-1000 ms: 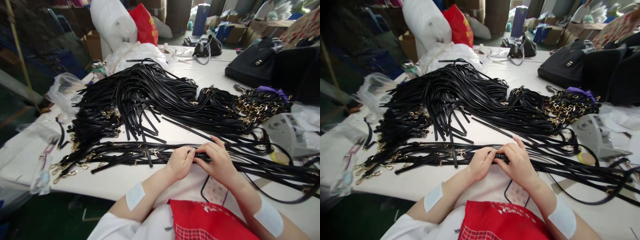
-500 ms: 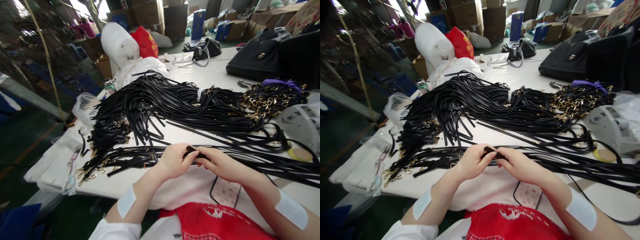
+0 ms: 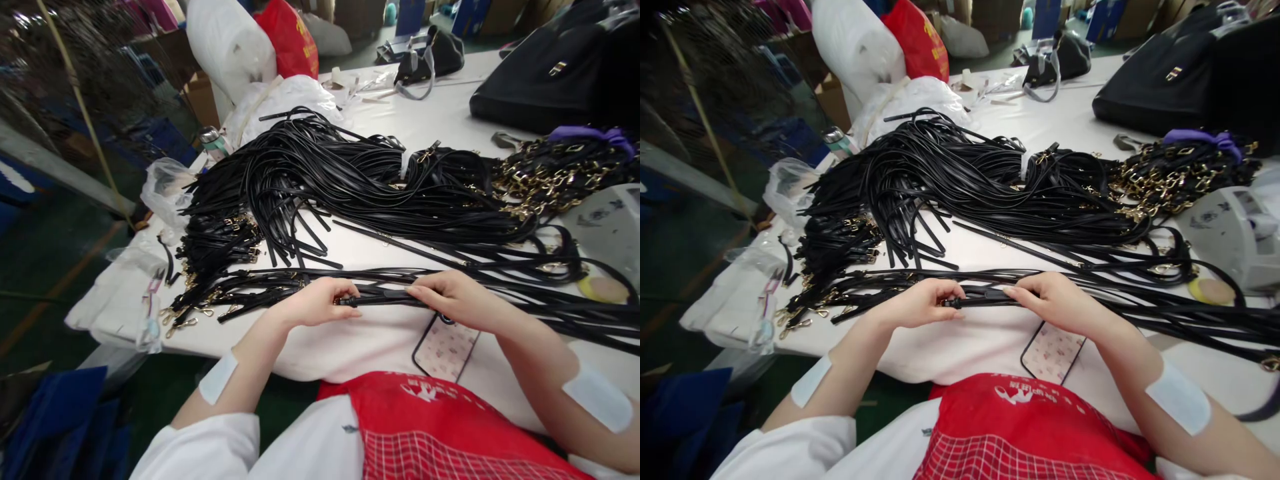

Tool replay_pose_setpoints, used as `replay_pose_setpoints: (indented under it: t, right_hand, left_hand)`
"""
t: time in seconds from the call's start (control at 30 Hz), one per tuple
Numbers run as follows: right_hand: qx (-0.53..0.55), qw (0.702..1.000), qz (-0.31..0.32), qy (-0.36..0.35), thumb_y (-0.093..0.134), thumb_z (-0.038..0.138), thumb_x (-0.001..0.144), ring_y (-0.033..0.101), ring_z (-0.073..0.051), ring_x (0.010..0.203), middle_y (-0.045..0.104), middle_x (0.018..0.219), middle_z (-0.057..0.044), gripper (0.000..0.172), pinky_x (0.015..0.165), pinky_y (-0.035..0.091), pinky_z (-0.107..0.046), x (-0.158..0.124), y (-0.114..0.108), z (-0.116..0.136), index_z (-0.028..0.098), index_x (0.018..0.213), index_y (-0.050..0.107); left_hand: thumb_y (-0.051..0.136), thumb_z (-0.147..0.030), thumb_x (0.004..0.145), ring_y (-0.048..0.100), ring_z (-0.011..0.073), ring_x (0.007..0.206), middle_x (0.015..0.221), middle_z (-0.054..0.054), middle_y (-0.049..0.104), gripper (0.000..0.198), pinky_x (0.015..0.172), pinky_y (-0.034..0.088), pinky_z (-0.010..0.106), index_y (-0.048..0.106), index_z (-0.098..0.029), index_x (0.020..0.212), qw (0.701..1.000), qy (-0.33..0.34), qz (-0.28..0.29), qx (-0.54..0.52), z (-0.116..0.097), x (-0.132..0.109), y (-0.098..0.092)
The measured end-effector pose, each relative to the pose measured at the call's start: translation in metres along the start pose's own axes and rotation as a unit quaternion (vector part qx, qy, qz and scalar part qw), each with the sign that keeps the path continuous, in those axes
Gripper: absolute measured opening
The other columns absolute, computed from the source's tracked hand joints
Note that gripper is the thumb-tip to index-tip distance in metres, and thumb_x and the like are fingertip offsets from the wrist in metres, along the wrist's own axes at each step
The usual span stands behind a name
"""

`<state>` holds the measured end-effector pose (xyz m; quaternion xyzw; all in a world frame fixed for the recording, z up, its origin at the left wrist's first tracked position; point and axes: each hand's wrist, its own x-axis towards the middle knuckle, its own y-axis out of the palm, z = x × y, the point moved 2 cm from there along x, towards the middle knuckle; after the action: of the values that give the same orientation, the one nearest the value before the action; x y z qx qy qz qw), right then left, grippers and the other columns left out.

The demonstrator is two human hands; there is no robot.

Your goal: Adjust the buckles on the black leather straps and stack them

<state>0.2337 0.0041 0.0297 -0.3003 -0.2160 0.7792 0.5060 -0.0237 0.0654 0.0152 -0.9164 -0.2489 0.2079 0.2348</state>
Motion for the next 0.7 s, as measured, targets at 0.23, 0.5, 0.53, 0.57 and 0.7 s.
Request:
replay_pose_setpoints:
  t: [0.23,0.5,0.53,0.57,0.7]
  right_hand:
    - [0.005,0.999,-0.015,0.029,0.053,0.054,0.087,0.039,-0.010,0.050,0.048,0.051,0.003,0.046,0.050,0.029,-0.024,-0.001,0.002,-0.001,0.017,0.065,0.068]
    - [0.047,0.997,0.054,0.019,0.053,0.047,0.087,0.036,-0.009,0.047,0.046,0.051,0.003,0.040,0.047,0.027,-0.022,-0.002,0.006,-0.004,0.014,0.073,0.072]
    - [0.056,0.997,0.056,0.020,0.054,0.045,0.086,0.035,-0.008,0.047,0.045,0.051,0.004,0.038,0.046,0.026,-0.022,-0.001,0.006,-0.006,0.014,0.071,0.070]
    - [0.063,0.996,0.057,0.019,0.055,0.044,0.085,0.036,-0.008,0.048,0.045,0.052,0.004,0.037,0.047,0.027,-0.022,-0.001,0.006,-0.007,0.014,0.068,0.068]
    - [0.078,0.996,0.041,0.022,0.058,0.034,0.081,0.036,-0.008,0.051,0.045,0.053,0.004,0.029,0.048,0.027,-0.021,-0.001,0.005,-0.005,0.013,0.061,0.063]
  left_hand:
    - [0.059,-0.038,0.091,0.064,0.0166,0.085,0.096,0.004,0.072,0.027,0.076,0.045,0.023,0.068,-0.019,0.107,0.992,0.084,-0.047,0.077,-0.016,0.015,0.015]
    - [0.052,-0.038,0.095,0.066,0.0177,0.083,0.094,0.007,0.073,0.028,0.075,0.047,0.024,0.069,-0.017,0.105,0.989,0.123,-0.026,0.081,-0.033,0.030,0.035]
    - [0.053,-0.038,0.095,0.066,0.0171,0.081,0.092,0.006,0.073,0.028,0.074,0.047,0.024,0.069,-0.017,0.105,0.990,0.124,-0.028,0.068,-0.032,0.030,0.036]
    - [0.053,-0.037,0.094,0.066,0.0166,0.080,0.091,0.005,0.073,0.027,0.074,0.047,0.023,0.069,-0.018,0.106,0.990,0.123,-0.030,0.055,-0.032,0.031,0.037]
    - [0.057,-0.034,0.092,0.067,0.0175,0.086,0.096,0.005,0.074,0.026,0.081,0.050,0.025,0.069,-0.020,0.110,0.992,0.116,-0.050,0.029,-0.038,0.031,0.039]
